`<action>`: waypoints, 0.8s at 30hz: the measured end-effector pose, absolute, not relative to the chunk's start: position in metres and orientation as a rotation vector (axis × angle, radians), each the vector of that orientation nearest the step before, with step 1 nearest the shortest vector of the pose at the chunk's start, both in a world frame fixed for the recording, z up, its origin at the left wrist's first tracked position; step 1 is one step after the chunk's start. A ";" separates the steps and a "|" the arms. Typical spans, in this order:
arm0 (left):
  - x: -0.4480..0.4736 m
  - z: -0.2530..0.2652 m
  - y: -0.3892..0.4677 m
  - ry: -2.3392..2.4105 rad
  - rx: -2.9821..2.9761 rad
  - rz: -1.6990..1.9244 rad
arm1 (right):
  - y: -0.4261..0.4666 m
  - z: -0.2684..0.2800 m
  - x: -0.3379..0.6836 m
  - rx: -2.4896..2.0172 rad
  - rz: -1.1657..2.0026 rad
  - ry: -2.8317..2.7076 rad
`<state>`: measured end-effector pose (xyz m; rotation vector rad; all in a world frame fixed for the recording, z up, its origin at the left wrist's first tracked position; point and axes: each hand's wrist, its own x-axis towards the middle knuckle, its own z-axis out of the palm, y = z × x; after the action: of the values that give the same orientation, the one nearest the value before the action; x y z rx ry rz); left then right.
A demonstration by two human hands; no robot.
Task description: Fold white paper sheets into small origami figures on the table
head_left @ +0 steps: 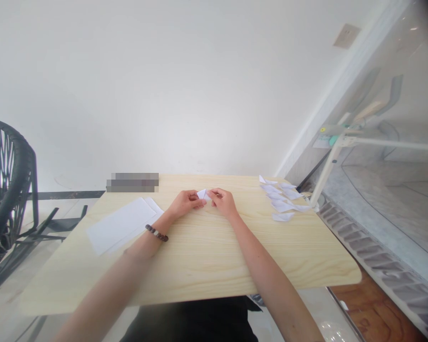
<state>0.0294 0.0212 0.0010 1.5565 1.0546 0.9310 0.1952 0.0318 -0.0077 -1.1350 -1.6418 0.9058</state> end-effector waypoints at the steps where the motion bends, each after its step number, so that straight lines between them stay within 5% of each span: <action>1: 0.029 0.001 0.021 1.048 1.555 0.939 | 0.031 -0.008 0.195 -1.138 0.894 -1.669; 24: 0.029 0.007 0.021 0.994 1.502 0.971 | 0.029 -0.006 0.195 -1.067 0.854 -1.818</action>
<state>0.0293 0.0209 0.0067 1.5023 0.9940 0.9713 0.1953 0.0287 -0.0062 -1.0669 -1.8178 0.8538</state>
